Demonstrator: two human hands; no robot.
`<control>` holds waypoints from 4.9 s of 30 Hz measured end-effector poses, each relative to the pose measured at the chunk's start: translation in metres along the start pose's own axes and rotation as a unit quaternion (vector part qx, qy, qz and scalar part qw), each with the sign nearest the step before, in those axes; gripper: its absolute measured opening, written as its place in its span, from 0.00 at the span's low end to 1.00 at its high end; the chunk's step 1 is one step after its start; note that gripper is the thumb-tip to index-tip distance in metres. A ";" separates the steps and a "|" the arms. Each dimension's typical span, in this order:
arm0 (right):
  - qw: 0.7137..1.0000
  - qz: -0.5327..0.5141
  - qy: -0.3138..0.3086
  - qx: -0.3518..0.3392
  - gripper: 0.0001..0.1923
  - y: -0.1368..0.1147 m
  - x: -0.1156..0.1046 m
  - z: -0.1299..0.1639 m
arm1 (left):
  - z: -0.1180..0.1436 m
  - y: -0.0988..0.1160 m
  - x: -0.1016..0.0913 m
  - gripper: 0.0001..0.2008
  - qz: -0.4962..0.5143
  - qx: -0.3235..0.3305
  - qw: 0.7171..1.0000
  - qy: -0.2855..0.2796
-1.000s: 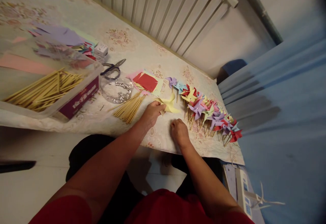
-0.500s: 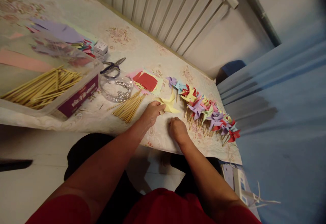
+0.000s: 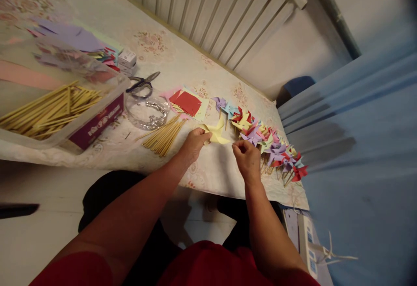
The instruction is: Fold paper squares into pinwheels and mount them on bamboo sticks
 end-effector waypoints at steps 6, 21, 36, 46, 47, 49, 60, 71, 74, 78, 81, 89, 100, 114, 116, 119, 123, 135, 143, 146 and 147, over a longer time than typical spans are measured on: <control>0.987 -0.040 0.026 -0.151 0.06 -0.063 0.018 -0.005 | 0.003 0.002 -0.001 0.10 -0.022 0.005 1.000 0.005; 0.986 -0.015 0.043 -0.161 0.08 -0.050 0.037 -0.003 | 0.003 -0.001 0.008 0.12 0.012 -0.004 0.999 -0.035; 0.985 -0.031 0.050 -0.161 0.08 -0.048 0.038 -0.002 | 0.003 0.000 0.010 0.13 0.012 -0.006 0.999 -0.045; 0.987 -0.027 0.043 -0.153 0.08 -0.046 0.039 -0.003 | 0.004 0.002 0.010 0.14 0.001 -0.013 0.999 -0.033; 0.986 -0.032 0.044 -0.155 0.08 -0.046 0.039 -0.003 | 0.005 0.002 0.010 0.14 0.004 -0.014 0.999 -0.033; 0.987 -0.032 0.041 -0.153 0.08 -0.046 0.039 -0.003 | 0.005 0.001 0.011 0.14 0.008 -0.015 0.999 -0.034; 0.989 -0.022 0.032 -0.145 0.08 -0.043 0.041 -0.003 | 0.005 0.001 0.009 0.13 0.001 -0.013 1.000 -0.026; 0.992 -0.018 0.027 -0.123 0.08 -0.039 0.044 -0.005 | 0.005 -0.001 0.009 0.13 -0.014 -0.011 0.999 -0.030; 0.994 -0.020 0.019 -0.107 0.07 -0.037 0.045 -0.008 | 0.004 0.002 0.008 0.11 -0.041 0.001 0.999 -0.022; 0.995 -0.008 0.000 -0.097 0.07 -0.037 0.045 -0.013 | 0.002 0.005 0.001 0.09 -0.106 0.029 0.994 0.016; 0.992 0.048 -0.018 -0.119 0.07 -0.046 0.044 -0.015 | 0.001 0.007 -0.005 0.08 -0.153 0.044 0.986 0.041; 0.998 -0.044 -0.048 -0.025 0.06 -0.030 0.055 -0.023 | 0.003 0.020 -0.007 0.07 -0.246 0.077 0.964 0.065; 0.997 -0.021 -0.040 -0.065 0.06 -0.041 0.053 -0.024 | 0.001 0.020 -0.005 0.05 -0.307 0.070 0.947 0.055; 0.987 -0.123 -0.077 0.067 0.05 -0.014 0.070 -0.030 | 0.000 0.022 -0.009 0.05 -0.363 0.069 0.927 0.071; 0.972 -0.179 -0.093 0.122 0.05 -0.003 0.079 -0.028 | 0.001 0.025 -0.007 0.05 -0.368 0.075 0.924 0.068; 0.983 -0.141 -0.086 0.081 0.05 -0.012 0.073 -0.031 | 0.000 0.026 -0.006 0.06 -0.370 0.082 0.923 0.064; 0.997 -0.037 -0.049 -0.041 0.04 -0.040 0.059 -0.032 | -0.001 0.025 -0.009 0.06 -0.375 0.079 0.921 0.076; 0.996 -0.063 -0.059 0.003 0.05 -0.034 0.064 -0.037 | -0.002 0.027 -0.012 0.06 -0.376 0.075 0.920 0.084; 0.976 -0.162 -0.105 0.101 0.06 -0.010 0.085 -0.037 | 0.001 0.031 -0.013 0.08 -0.378 0.080 0.918 0.088; 0.996 -0.056 -0.075 -0.014 0.06 -0.034 0.071 -0.040 | -0.001 0.028 -0.015 0.08 -0.379 0.071 0.918 0.093; 0.996 -0.035 -0.067 -0.039 0.06 -0.040 0.068 -0.040 | -0.002 0.027 -0.016 0.08 -0.378 0.068 0.919 0.094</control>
Point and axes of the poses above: each hand's wrist, its own z-axis away from the middle knuckle, its own x-axis out of the palm, y = z × x, the point moved 10 cm from there along -z, towards the middle knuckle, and after that the axes turned 5 degrees about -y, right-handed, at the moved point
